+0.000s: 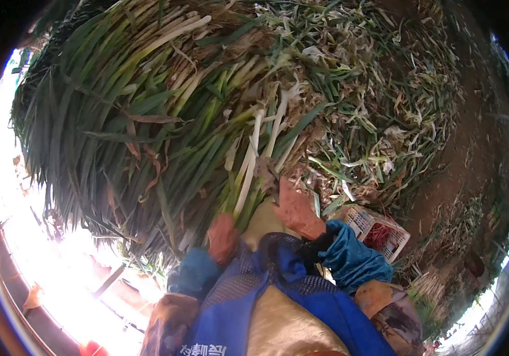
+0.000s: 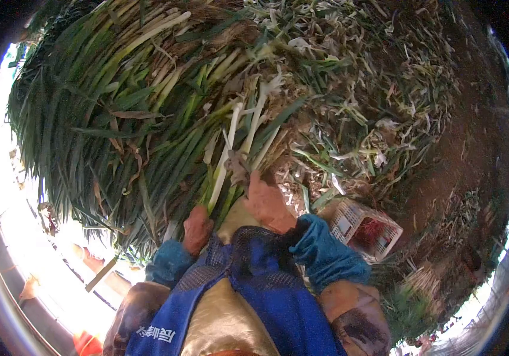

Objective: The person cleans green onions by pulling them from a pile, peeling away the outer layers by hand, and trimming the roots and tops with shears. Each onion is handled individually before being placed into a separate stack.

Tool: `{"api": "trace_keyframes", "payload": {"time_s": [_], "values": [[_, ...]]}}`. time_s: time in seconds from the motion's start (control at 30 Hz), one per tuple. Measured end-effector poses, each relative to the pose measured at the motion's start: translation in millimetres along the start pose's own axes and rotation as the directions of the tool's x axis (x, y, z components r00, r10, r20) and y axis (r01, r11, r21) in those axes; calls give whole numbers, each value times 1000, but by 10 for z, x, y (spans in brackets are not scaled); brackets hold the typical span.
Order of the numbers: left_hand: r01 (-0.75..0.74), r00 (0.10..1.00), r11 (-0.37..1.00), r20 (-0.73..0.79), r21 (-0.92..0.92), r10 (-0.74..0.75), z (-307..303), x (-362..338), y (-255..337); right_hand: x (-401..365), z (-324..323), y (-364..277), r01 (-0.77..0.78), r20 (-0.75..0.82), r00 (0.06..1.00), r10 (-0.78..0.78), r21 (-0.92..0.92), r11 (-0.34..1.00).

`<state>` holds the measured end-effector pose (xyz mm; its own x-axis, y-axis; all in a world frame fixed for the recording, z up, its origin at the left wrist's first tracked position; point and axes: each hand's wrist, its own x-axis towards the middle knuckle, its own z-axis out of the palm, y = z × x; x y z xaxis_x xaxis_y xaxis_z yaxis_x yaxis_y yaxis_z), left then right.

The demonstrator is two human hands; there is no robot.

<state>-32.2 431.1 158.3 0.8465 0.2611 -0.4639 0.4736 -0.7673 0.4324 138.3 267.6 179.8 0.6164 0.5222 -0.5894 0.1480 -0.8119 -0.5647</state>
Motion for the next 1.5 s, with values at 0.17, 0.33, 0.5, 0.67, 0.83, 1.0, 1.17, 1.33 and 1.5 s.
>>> {"api": "trace_keyframes", "payload": {"time_s": [0.17, 0.33, 0.5, 0.67, 0.83, 1.0, 1.17, 1.33, 1.5], "values": [[-124, 974, 982, 208, 146, 92, 620, 244, -144, 584, 82, 598, -86, -120, 989, 88, 23, 996], [-283, 957, 952, 99, 117, 272, 279, 937, -241, 412, 158, 179, -13, 71, 997, 18, -73, 997], [-5, 975, 920, -201, 391, 91, -148, 2071, -663, 658, 471, 735, -62, -49, 997, 59, -69, 996], [-8, 1000, 854, 23, 520, -5, -53, 2329, -720, 461, 305, 497, -99, 46, 994, 103, -79, 992], [-15, 994, 880, 102, 476, -38, -131, 2167, -545, 278, 539, 326, 256, -91, 964, -252, 44, 966], [-115, 977, 924, 210, 364, 39, -116, 1547, -22, 232, 527, 396, 87, -8, 996, -87, -52, 995], [-116, 916, 982, 397, 147, 48, 173, 1596, 213, 248, 409, 708, -101, 16, 995, 103, -90, 991], [47, 994, 972, 105, -230, -24, 483, 2009, -124, 308, 548, 638, -119, 5, 993, 119, -71, 990], [218, 931, 923, 352, -317, -99, 367, 2199, -133, 63, 272, 336, -124, 106, 987, 120, 34, 992]]}}
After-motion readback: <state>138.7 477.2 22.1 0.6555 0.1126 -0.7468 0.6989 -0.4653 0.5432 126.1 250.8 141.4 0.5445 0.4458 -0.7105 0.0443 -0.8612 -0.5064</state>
